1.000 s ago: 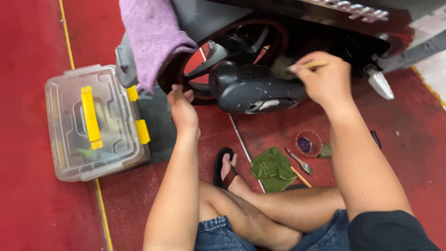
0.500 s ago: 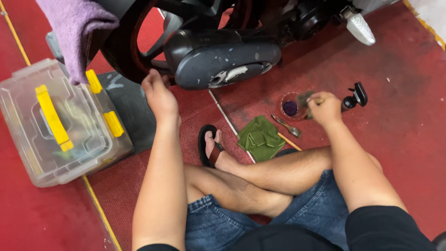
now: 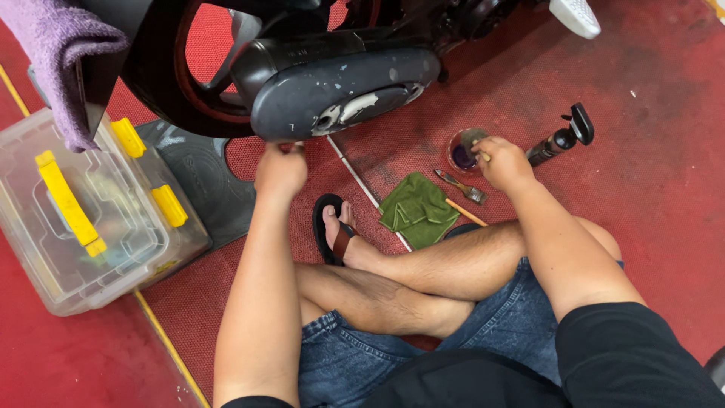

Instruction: The person sits on the floor and uses a paintbrush to apply black paint to the rear fender of a scooter. They repeatedly dip the brush into a small container of paint and wipe the area with a green cloth.

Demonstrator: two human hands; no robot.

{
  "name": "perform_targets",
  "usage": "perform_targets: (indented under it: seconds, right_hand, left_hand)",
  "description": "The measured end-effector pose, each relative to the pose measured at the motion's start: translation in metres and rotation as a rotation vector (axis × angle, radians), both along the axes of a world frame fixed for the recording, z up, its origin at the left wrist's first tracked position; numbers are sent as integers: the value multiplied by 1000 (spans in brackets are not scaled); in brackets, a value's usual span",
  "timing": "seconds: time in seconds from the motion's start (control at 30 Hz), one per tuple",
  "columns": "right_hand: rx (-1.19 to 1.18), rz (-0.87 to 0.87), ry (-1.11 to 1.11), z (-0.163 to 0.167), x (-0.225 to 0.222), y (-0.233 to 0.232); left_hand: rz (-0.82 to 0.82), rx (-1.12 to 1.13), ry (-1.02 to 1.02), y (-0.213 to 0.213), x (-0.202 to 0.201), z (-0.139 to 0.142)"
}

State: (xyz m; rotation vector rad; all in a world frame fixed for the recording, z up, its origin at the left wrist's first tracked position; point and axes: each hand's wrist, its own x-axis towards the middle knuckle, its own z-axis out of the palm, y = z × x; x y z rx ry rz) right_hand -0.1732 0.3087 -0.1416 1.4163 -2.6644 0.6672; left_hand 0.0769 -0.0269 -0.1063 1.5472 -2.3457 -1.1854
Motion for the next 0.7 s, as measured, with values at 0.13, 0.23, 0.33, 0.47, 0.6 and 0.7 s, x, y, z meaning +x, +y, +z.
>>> perform_targets:
  seconds: [0.13,0.23,0.33,0.47,0.6,0.7]
  right_hand:
    - [88,-1,-9,-6,1,1]
    - [87,35,4,-9,2,-1]
    - [124,106,55,-9,2,-2]
    - [77,67,44,-5,4,-3]
    - [-11,46,48,1,5,-4]
    - [-182,-272,-300,6,-2,-5]
  left_hand:
    - [-89,11,-148,10,-6,6]
    - [-120,25,-173,14,-7,12]
    - [-140,32,-167,16,-6,18]
    - [-155,39,-163,16,-4,20]
    - [-182,25,-200,17,-7,16]
    - [-219,5,-221,21,-10,11]
